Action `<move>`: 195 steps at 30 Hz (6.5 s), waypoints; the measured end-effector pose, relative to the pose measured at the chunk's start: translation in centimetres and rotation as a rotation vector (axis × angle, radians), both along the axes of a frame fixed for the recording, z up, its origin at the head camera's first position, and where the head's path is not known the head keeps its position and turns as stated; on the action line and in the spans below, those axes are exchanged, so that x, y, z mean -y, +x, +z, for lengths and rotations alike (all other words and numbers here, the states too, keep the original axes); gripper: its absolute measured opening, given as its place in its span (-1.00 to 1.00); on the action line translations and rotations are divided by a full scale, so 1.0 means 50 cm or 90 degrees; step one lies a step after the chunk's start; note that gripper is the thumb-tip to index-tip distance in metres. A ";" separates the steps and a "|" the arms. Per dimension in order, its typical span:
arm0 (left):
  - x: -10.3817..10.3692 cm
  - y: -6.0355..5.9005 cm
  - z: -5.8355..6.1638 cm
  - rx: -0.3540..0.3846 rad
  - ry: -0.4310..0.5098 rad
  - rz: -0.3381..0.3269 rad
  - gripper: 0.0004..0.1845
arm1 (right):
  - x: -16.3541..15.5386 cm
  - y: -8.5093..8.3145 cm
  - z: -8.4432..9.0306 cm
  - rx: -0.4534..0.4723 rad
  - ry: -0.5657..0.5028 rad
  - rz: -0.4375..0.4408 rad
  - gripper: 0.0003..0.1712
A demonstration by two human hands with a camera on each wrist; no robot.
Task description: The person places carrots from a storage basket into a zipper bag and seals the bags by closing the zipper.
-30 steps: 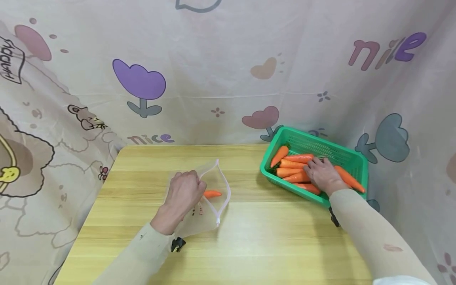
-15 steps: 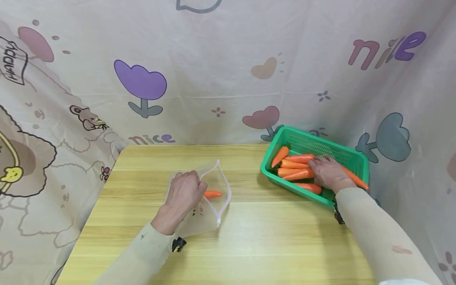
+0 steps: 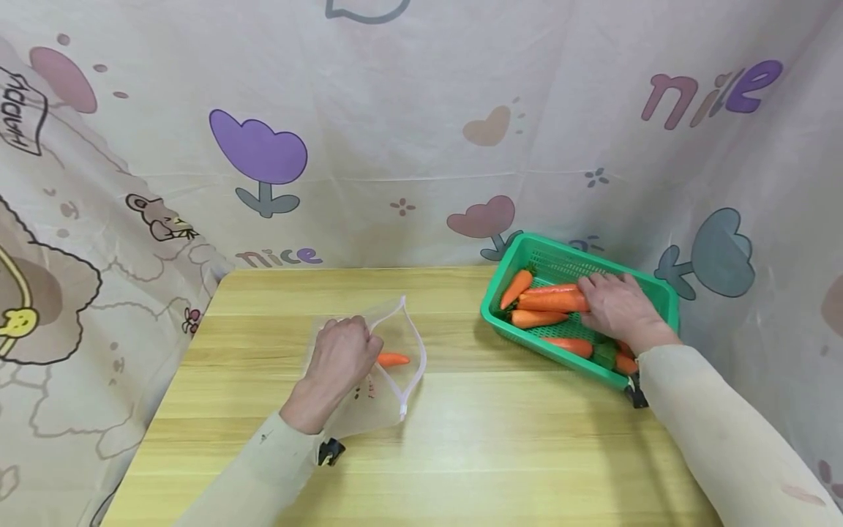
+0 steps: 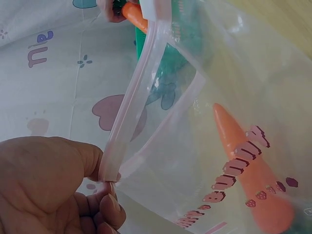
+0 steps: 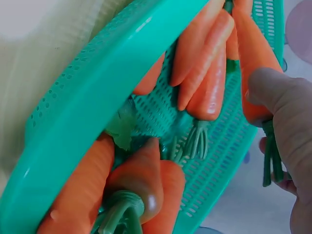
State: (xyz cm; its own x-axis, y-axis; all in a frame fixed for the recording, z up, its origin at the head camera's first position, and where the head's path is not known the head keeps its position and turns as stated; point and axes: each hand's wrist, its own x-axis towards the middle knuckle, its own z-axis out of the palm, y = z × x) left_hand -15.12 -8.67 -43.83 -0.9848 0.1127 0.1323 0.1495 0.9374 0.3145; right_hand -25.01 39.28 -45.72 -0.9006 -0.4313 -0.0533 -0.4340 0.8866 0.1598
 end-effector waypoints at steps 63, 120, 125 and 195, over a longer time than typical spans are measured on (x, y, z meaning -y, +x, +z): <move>-0.034 0.008 0.066 -0.050 0.013 0.010 -0.76 | 0.519 0.123 0.043 -0.342 -0.076 0.337 -0.96; -0.025 0.019 0.029 -0.208 -0.192 -0.036 -0.74 | 0.543 0.110 -0.074 0.071 -0.412 -0.097 -0.81; -0.026 0.017 0.042 -0.151 -0.118 0.006 -0.78 | 0.545 0.108 -0.079 0.059 -0.407 -0.097 -0.81; -0.010 0.000 0.010 -0.099 -0.039 0.001 -0.75 | 0.052 -0.124 -0.028 -0.026 0.155 0.075 -0.59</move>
State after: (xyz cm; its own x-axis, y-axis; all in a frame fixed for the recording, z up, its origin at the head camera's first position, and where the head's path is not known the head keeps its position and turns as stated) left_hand -15.13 -8.17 -43.34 -0.9532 0.1231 0.2761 0.1898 0.9547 0.2294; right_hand -31.21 36.71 -47.09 -0.8482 -0.5129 -0.1323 -0.5211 0.7634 0.3816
